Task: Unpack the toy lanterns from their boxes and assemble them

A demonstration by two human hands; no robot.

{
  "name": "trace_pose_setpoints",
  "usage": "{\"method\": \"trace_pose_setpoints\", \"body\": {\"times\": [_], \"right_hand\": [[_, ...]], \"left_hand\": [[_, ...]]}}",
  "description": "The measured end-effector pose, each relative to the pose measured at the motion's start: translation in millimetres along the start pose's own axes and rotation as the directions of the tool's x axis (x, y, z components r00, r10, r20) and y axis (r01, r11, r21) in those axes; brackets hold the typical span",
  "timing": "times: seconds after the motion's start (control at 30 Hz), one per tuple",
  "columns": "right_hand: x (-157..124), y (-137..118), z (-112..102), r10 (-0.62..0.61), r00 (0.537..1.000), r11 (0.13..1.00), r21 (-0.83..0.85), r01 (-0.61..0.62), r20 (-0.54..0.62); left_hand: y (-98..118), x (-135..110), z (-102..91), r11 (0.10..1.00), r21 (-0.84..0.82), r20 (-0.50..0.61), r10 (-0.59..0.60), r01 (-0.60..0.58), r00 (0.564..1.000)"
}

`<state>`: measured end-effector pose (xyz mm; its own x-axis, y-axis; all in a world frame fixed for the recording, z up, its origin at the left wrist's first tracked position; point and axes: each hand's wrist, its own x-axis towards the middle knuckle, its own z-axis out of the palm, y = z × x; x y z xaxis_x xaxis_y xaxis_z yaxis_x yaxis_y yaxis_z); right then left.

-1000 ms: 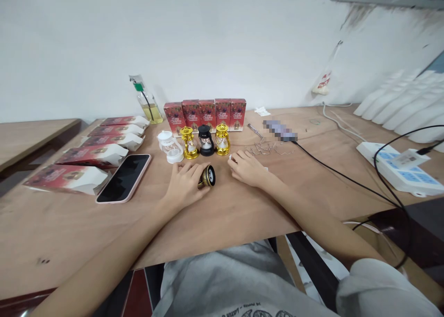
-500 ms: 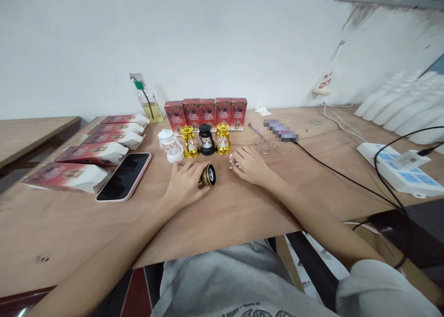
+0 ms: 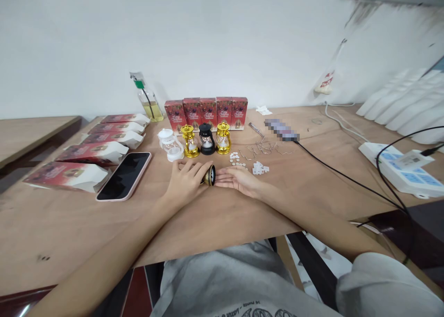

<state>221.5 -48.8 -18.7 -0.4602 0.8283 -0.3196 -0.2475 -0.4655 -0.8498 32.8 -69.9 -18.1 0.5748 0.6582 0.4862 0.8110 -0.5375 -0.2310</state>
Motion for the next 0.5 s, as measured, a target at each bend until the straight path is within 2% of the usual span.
{"method": "trace_pose_setpoints", "body": {"times": [0.17,0.33,0.5], "right_hand": [[-4.8,0.3,4.9,0.138,0.99,0.974,0.18,-0.134,-0.012],[-3.1,2.1,1.5,0.113,0.994,0.967,0.229,-0.111,0.004],[-2.5,1.8,-1.0,0.075,0.99,0.978,0.185,-0.096,0.115]], "left_hand": [[0.2,1.5,-4.0,0.99,0.073,-0.081,0.123,-0.117,0.989],[1.0,2.3,-4.2,0.971,0.149,-0.17,0.214,-0.189,0.962],[-1.7,2.2,-4.0,0.98,0.121,-0.184,0.18,-0.159,0.966]]}}
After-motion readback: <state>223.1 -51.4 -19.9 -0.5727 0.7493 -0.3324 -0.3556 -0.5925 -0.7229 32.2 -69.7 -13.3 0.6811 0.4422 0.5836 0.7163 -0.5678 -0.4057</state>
